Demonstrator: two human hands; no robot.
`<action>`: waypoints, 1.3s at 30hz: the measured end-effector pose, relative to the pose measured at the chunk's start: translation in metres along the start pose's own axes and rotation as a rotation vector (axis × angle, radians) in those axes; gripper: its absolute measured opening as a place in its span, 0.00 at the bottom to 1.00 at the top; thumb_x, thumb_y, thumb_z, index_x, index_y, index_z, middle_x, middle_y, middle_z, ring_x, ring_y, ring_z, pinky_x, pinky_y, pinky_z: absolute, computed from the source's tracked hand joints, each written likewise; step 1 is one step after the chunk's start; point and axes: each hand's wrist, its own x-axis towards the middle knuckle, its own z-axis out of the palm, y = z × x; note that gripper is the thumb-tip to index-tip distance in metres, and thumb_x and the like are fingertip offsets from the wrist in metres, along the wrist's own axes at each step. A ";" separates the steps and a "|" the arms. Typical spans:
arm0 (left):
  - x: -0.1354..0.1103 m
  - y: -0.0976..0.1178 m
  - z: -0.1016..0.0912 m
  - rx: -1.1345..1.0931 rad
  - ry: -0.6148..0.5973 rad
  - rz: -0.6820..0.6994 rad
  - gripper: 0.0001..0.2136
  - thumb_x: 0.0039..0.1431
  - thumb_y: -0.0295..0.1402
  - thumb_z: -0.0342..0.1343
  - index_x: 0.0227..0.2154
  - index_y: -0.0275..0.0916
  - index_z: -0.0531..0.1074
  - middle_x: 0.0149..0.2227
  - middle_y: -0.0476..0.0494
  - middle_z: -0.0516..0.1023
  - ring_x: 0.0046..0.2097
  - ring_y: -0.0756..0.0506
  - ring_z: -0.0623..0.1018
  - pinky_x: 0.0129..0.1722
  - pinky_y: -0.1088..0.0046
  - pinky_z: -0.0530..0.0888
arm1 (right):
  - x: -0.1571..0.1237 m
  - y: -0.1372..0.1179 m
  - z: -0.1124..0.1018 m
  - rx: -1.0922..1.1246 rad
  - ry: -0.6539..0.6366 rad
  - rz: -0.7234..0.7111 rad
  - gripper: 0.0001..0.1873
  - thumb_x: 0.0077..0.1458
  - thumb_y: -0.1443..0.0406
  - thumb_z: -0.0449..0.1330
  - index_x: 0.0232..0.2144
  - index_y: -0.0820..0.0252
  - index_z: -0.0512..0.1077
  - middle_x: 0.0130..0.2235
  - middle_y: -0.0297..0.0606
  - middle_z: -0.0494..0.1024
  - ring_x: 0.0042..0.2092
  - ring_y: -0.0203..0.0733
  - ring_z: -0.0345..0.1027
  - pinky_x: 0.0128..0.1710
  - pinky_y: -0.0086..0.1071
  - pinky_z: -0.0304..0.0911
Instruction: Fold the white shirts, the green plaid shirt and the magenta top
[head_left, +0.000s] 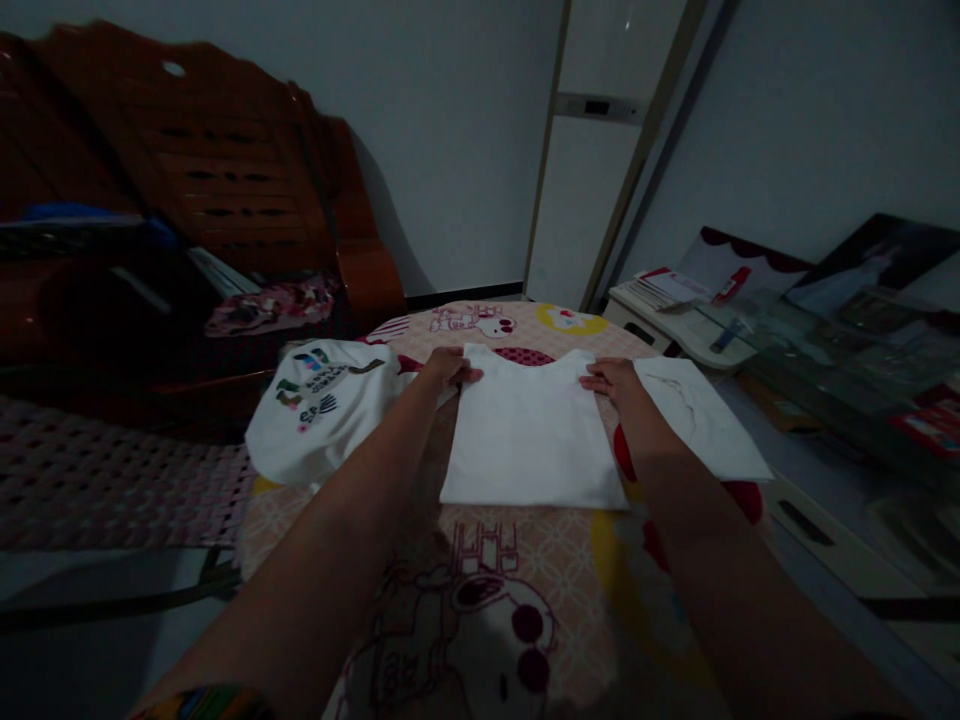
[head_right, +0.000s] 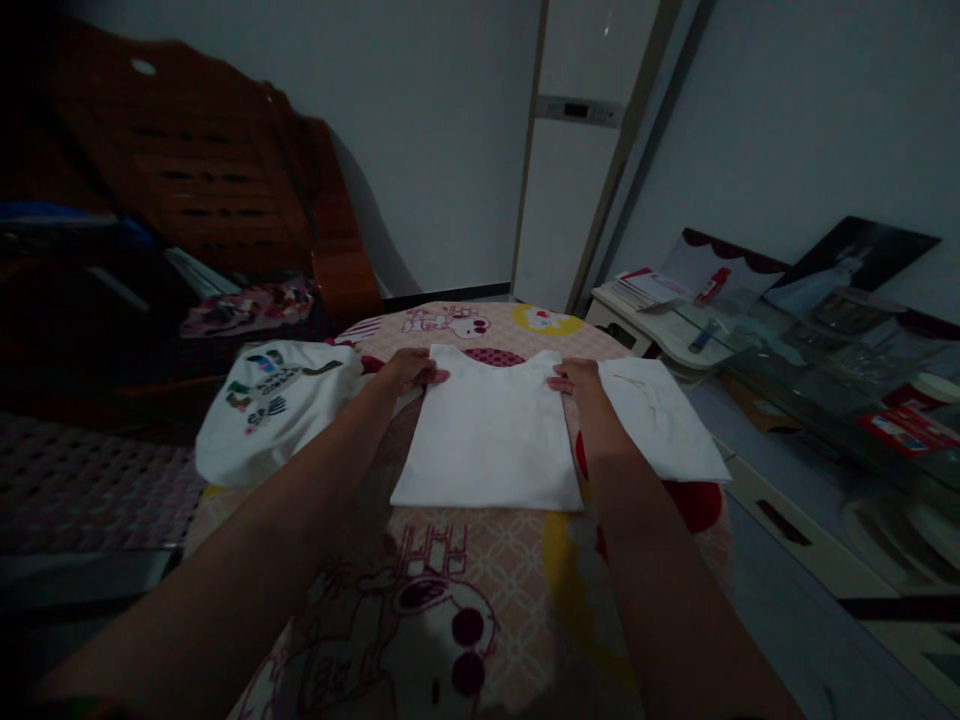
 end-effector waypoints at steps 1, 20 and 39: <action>-0.006 0.003 -0.001 -0.020 -0.017 -0.011 0.05 0.56 0.23 0.62 0.36 0.30 0.73 0.31 0.42 0.76 0.33 0.45 0.81 0.38 0.66 0.79 | -0.005 0.000 -0.003 0.033 -0.020 -0.036 0.12 0.50 0.79 0.62 0.35 0.62 0.70 0.25 0.31 0.74 0.25 0.38 0.76 0.32 0.33 0.78; -0.126 -0.042 -0.035 0.191 -0.104 0.082 0.14 0.48 0.43 0.62 0.23 0.34 0.77 0.18 0.47 0.73 0.20 0.52 0.65 0.19 0.76 0.60 | -0.106 0.074 -0.084 -0.063 -0.253 -0.247 0.08 0.44 0.63 0.60 0.28 0.60 0.75 0.33 0.39 0.80 0.32 0.37 0.73 0.30 0.27 0.67; -0.138 -0.025 -0.048 0.104 -0.372 -0.098 0.13 0.36 0.32 0.73 0.26 0.34 0.79 0.29 0.44 0.79 0.28 0.49 0.75 0.27 0.73 0.75 | -0.098 0.082 -0.090 -0.137 -0.258 -0.178 0.15 0.42 0.60 0.67 0.33 0.62 0.77 0.32 0.41 0.83 0.24 0.36 0.70 0.21 0.26 0.63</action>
